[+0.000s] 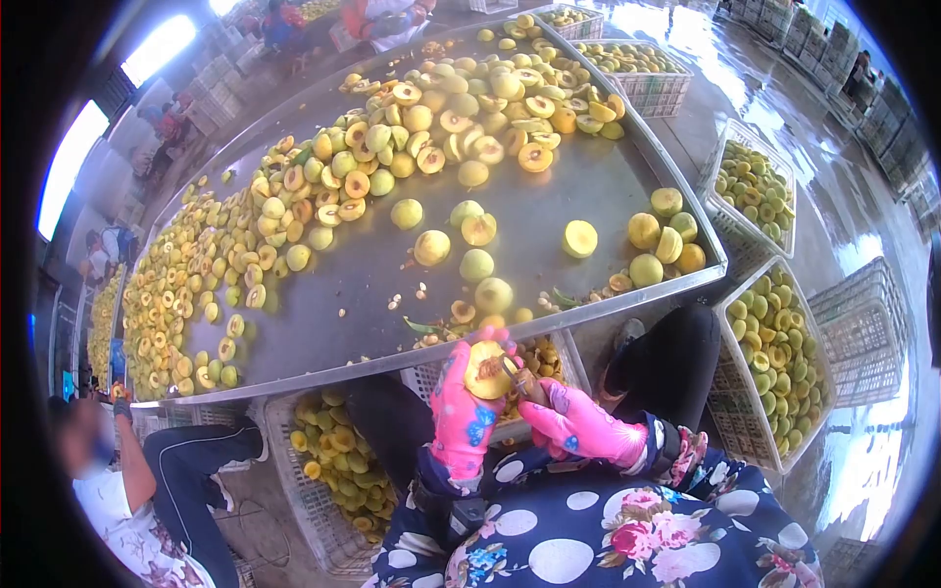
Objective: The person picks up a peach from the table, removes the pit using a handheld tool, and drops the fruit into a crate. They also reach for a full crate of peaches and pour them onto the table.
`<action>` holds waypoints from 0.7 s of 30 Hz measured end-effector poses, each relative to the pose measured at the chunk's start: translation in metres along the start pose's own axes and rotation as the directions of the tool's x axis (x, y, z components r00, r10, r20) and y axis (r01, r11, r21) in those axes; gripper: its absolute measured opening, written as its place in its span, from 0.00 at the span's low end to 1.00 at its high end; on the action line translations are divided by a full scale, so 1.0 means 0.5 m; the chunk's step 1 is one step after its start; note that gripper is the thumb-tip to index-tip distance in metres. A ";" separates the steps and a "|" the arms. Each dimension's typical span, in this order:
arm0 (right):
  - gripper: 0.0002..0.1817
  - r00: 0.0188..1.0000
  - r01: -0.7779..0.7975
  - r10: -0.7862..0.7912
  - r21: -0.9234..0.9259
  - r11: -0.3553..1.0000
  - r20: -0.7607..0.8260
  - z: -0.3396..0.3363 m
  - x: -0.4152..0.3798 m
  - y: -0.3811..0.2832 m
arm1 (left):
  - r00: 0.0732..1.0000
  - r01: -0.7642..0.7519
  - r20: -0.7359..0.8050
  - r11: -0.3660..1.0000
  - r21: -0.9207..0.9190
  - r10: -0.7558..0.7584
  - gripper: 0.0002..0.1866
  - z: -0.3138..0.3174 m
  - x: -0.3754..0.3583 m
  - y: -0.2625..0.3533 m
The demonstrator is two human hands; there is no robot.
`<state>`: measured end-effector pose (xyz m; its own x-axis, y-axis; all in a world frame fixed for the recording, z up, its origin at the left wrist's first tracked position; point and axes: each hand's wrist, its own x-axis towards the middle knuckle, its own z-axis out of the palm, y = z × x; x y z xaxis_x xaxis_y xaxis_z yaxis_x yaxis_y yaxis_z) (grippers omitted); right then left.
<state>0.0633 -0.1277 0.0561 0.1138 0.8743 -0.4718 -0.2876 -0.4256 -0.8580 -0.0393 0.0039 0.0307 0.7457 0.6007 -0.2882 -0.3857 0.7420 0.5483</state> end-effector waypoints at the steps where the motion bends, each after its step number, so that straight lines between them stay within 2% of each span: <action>1: 0.14 1.000 0.007 -0.007 0.021 1.000 0.005 0.002 0.001 0.001 | 1.000 -0.008 -0.009 1.000 0.014 0.008 0.24 0.001 -0.002 -0.002; 6: 0.14 1.000 -0.011 0.011 0.038 0.999 -0.003 0.009 0.004 -0.003 | 0.999 -0.040 -0.022 0.999 0.021 0.041 0.24 0.010 -0.005 -0.006; 9: 0.14 1.000 -0.009 0.010 0.033 0.999 -0.009 0.011 0.005 -0.004 | 0.994 -0.084 -0.053 0.990 0.115 0.091 0.24 0.018 -0.007 -0.014; 16: 0.12 1.000 0.006 -0.007 0.039 0.999 0.016 0.013 0.013 0.007 | 0.987 -0.148 -0.043 0.985 0.089 0.153 0.22 0.012 -0.004 -0.041; 19: 0.11 0.987 0.161 -0.163 -0.095 0.982 -0.012 0.013 0.032 0.041 | 0.980 -0.178 -0.077 0.981 0.074 0.183 0.21 0.010 -0.004 -0.054; 21: 0.10 0.989 0.150 -0.150 -0.077 0.986 0.004 0.012 0.029 0.036 | 0.979 -0.176 -0.098 0.983 0.051 0.180 0.21 0.013 -0.002 -0.055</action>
<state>0.0541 -0.1212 0.0351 0.1513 0.9292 -0.3371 -0.1933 -0.3066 -0.9320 -0.0260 -0.0190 0.0211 0.6068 0.7510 -0.2603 -0.4830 0.6085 0.6296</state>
